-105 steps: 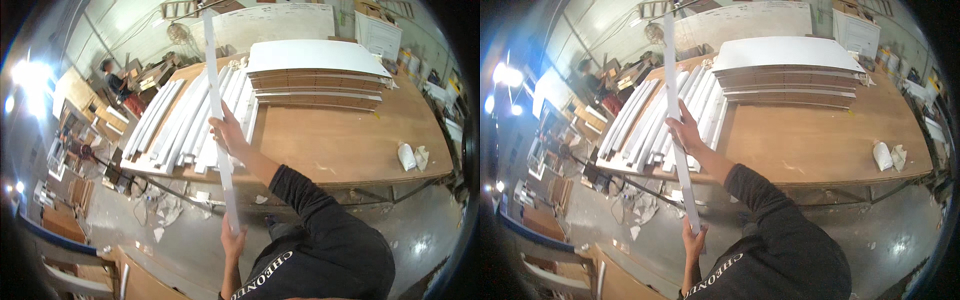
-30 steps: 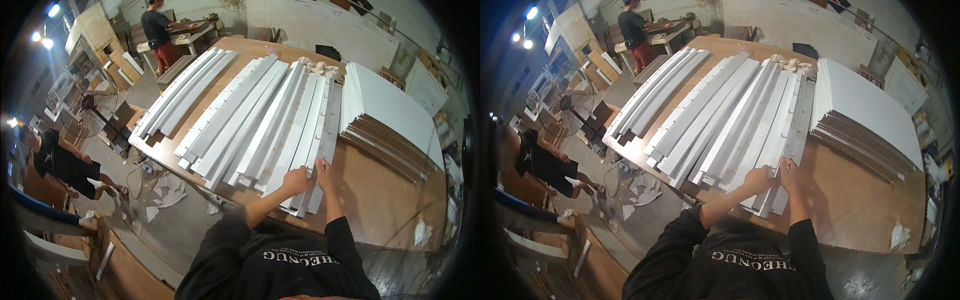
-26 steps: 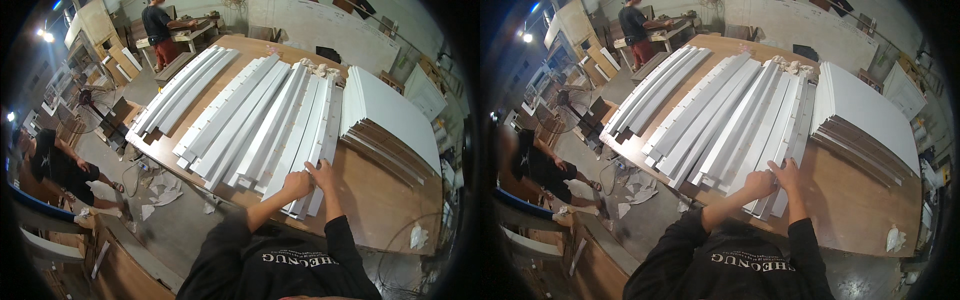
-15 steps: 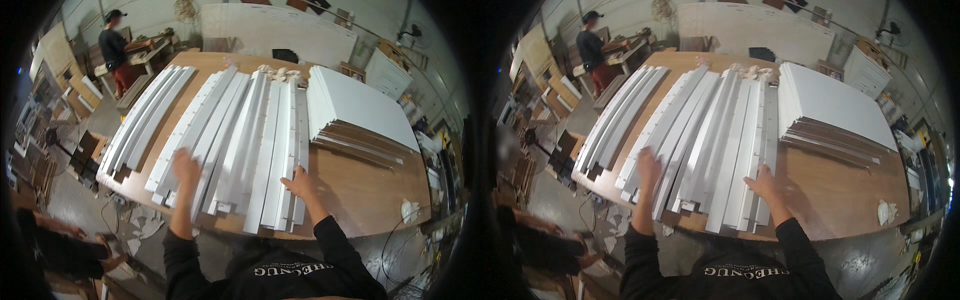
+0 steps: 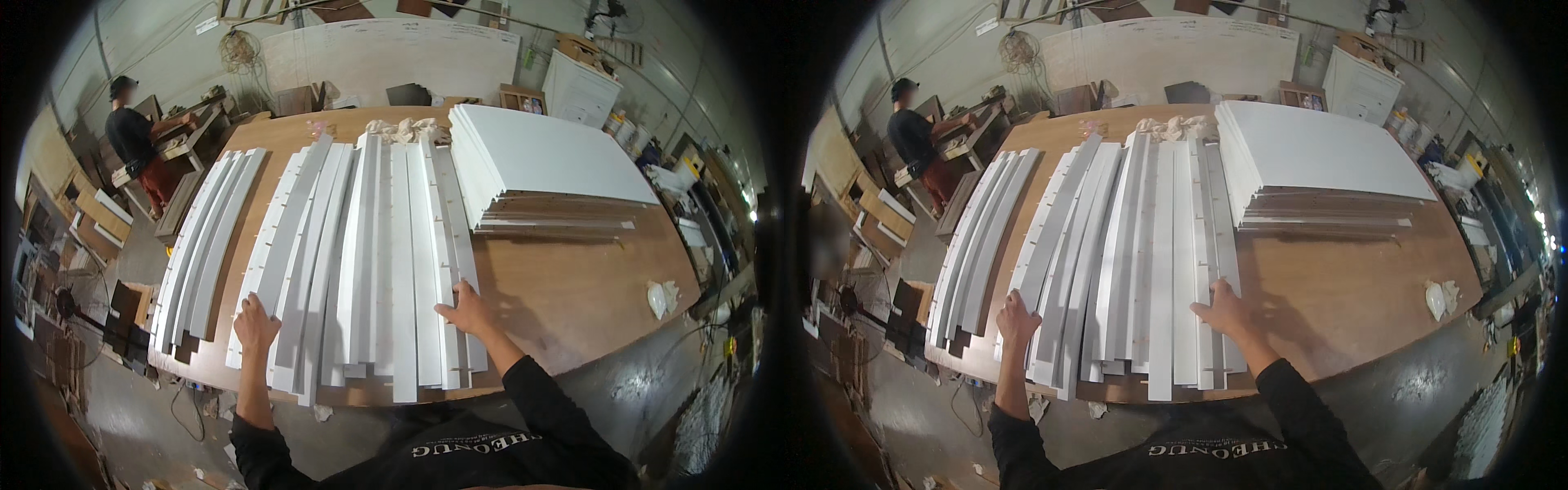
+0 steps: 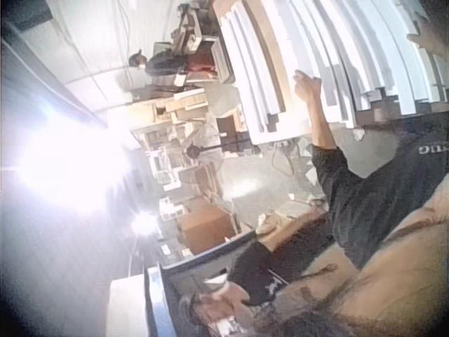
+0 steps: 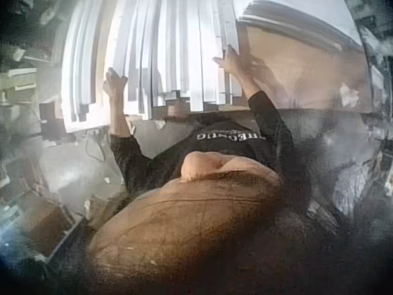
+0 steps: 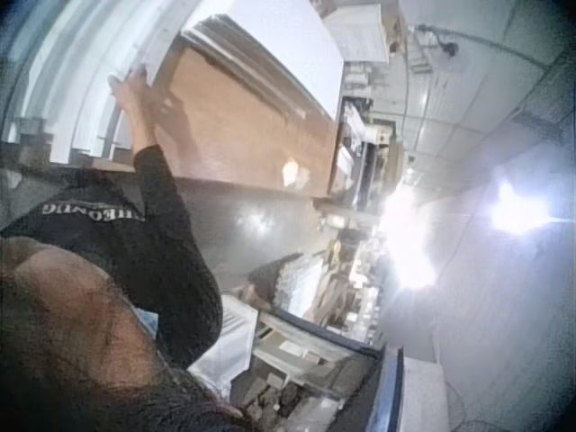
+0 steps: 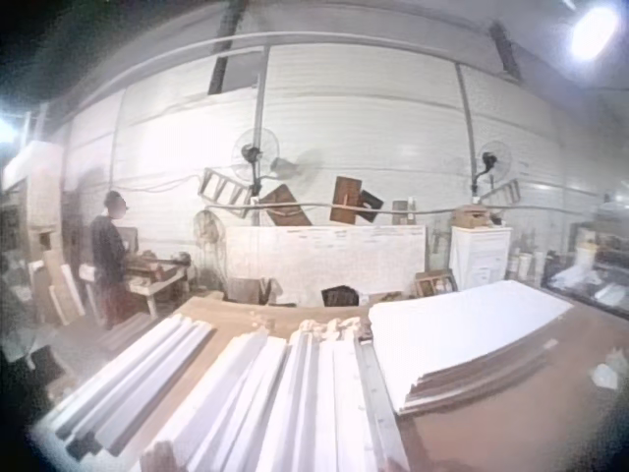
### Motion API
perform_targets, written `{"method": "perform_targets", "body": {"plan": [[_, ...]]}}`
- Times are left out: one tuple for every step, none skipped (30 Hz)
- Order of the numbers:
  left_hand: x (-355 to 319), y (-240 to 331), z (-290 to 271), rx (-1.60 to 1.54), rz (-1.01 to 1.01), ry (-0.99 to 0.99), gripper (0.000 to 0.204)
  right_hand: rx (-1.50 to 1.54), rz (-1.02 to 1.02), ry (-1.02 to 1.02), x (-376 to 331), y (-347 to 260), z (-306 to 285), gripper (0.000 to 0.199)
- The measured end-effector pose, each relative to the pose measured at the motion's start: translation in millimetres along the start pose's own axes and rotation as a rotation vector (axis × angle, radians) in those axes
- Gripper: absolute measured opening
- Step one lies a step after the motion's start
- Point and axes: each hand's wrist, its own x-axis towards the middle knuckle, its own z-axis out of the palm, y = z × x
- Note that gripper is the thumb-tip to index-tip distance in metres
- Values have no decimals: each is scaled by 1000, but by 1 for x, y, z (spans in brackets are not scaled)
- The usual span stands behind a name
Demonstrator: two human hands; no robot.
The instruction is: The person sorts white wooden strips with dowels on a large workbench, walks to a stack on the floor to pick up more strips, and carries them back to the bench to continue arranging them into groups.
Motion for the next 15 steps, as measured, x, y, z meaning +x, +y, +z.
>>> {"method": "perform_targets", "body": {"plan": [[-2,7,-10,-24,-25,-16,52,20,-3,24,0,2,0,71],[-6,6,-18,-92,13,-15,55,37,-17,34,0,3,2,71],[-9,6,-15,-172,36,-10,54,54,-31,45,-1,4,4,71],[-14,4,-9,-253,58,-7,54,58,-42,54,-2,5,6,71],[-16,4,-8,-334,83,4,53,64,-58,68,-3,4,5,71],[-18,7,-9,-389,48,-18,60,70,-72,83,-4,2,4,71],[-18,5,-9,-474,0,-55,62,55,-53,54,-5,-1,2,71],[-19,0,-9,-555,-47,-89,65,45,-36,26,-8,-8,-3,71],[-19,-2,-4,-642,-88,-124,68,33,-17,5,-10,-10,-8,72],[-24,-12,14,-493,35,-5,72,55,-47,4,-11,-9,-7,74],[-29,-10,15,-514,38,-28,70,44,-62,30,-12,-6,-11,75],[-44,-8,6,-513,81,-10,68,35,-75,54,-12,-1,-12,75],[-56,-21,9,-607,82,-14,64,33,-97,72,-11,-2,-13,76],[-72,-21,-3,-733,69,-66,60,126,-144,65,-9,-6,-21,79],[-91,-32,-4,-852,76,-79,60,222,-193,46,-9,-16,-28,81]]}}
